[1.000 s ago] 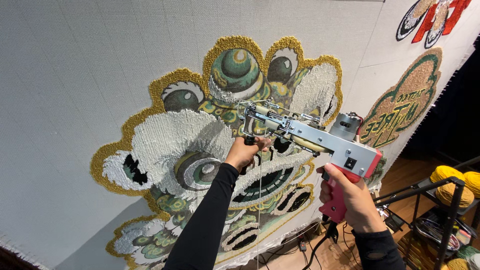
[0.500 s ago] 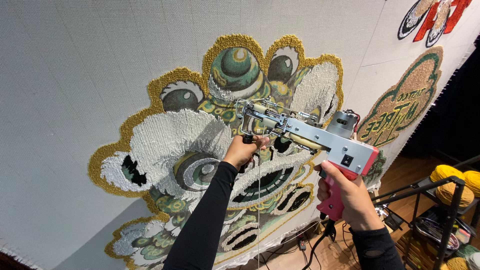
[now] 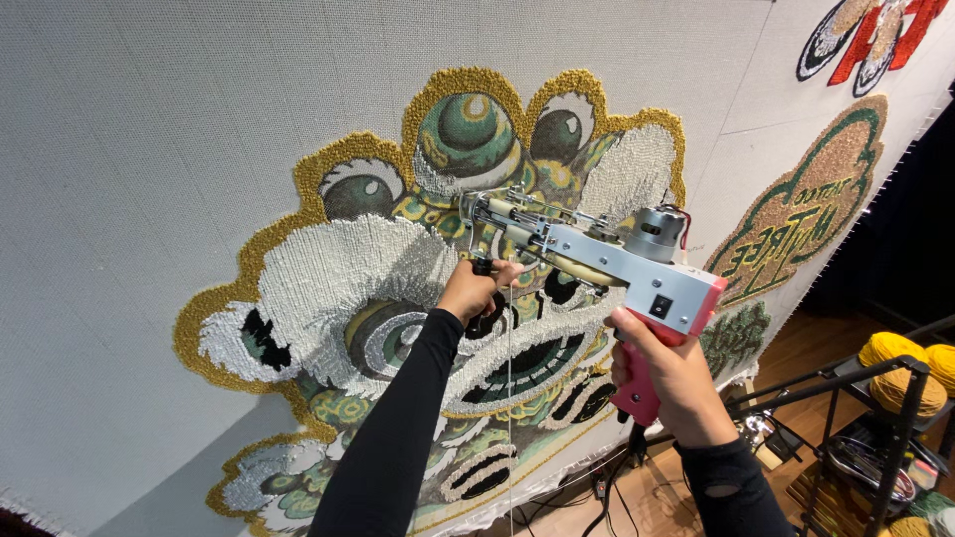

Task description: The person uses a handheld tufting gun to apply white yarn onto a large canvas featuring a pre-printed design of a stylized lion head. They systematically move the tool across the surface to fill in specific areas of the design with dense loops of yarn.

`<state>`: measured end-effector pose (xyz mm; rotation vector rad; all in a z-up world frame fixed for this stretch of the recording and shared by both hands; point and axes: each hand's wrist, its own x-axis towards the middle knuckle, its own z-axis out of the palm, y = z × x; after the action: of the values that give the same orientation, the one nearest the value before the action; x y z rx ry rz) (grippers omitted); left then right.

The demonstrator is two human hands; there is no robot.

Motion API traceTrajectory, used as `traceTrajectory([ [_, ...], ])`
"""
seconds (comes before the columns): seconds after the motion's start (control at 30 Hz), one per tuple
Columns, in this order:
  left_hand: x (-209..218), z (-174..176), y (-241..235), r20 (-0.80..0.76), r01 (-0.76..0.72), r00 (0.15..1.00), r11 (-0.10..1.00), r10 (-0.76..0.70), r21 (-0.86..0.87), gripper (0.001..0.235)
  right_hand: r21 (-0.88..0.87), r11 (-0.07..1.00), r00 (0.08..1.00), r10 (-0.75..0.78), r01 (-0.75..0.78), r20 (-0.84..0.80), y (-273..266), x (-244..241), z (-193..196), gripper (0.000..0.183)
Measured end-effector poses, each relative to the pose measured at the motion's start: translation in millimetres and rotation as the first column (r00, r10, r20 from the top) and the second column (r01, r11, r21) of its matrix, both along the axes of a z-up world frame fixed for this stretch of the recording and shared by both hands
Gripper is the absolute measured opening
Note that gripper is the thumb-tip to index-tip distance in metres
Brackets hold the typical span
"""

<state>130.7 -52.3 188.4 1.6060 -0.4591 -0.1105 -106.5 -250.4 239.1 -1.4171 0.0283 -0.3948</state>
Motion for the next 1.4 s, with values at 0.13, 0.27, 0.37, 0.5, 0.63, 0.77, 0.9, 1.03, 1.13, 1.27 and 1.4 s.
traceTrajectory([
  [0.13, 7, 7, 8, -0.022, -0.012, 1.000, 1.000, 0.013, 0.021, 0.037, -0.078, 0.996, 0.999, -0.030, 0.032, 0.031, 14, 5, 6, 0.029],
  [0.27, 12, 7, 11, -0.026, -0.023, 0.999, 1.000, 0.023, -0.004, 0.037, -0.079, 0.996, 0.999, -0.036, 0.036, -0.001, 20, 9, 5, 0.028],
  [0.37, 16, 6, 11, -0.021, -0.032, 0.999, 0.999, 0.032, -0.016, 0.036, -0.067, 0.998, 1.000, 0.002, -0.003, -0.022, 19, 11, 2, 0.031],
  [0.5, 24, 4, 11, -0.044, -0.070, 0.996, 0.997, 0.072, 0.039, 0.035, -0.056, 0.998, 1.000, -0.016, 0.015, -0.018, 22, 18, -3, 0.029],
  [0.63, 30, 5, 14, -0.001, -0.056, 0.998, 0.998, 0.056, 0.024, 0.037, 0.003, 1.000, 1.000, -0.016, 0.016, -0.017, 27, 22, -5, 0.028],
  [0.77, 26, 11, 15, 0.010, -0.087, 0.996, 0.993, 0.087, 0.083, 0.037, 0.021, 1.000, 0.999, -0.022, 0.022, -0.030, 27, 23, -5, 0.029],
  [0.9, 22, 15, 13, 0.006, -0.096, 0.995, 0.993, 0.096, 0.066, 0.038, 0.030, 0.999, 0.999, -0.017, 0.018, -0.044, 26, 24, -3, 0.029],
  [1.03, 19, 16, 12, 0.009, -0.058, 0.998, 0.997, 0.057, 0.043, 0.043, 0.050, 0.999, 1.000, -0.004, 0.005, -0.030, 24, 23, -4, 0.028],
  [1.13, 19, 17, 9, 0.001, -0.064, 0.998, 0.996, 0.064, 0.059, 0.046, 0.048, 0.999, 0.999, 0.010, -0.008, -0.037, 19, 23, -4, 0.029],
  [1.27, 25, 9, -4, -0.032, 0.017, 0.999, 0.999, -0.015, 0.035, 0.056, 0.074, 0.997, 0.999, 0.019, -0.017, -0.032, 7, 19, -5, 0.031],
  [1.4, 37, -11, -20, -0.030, 0.138, 0.990, 0.985, -0.141, -0.101, 0.051, 0.152, 0.988, 0.998, 0.016, -0.008, -0.058, -12, 15, -8, 0.032],
])
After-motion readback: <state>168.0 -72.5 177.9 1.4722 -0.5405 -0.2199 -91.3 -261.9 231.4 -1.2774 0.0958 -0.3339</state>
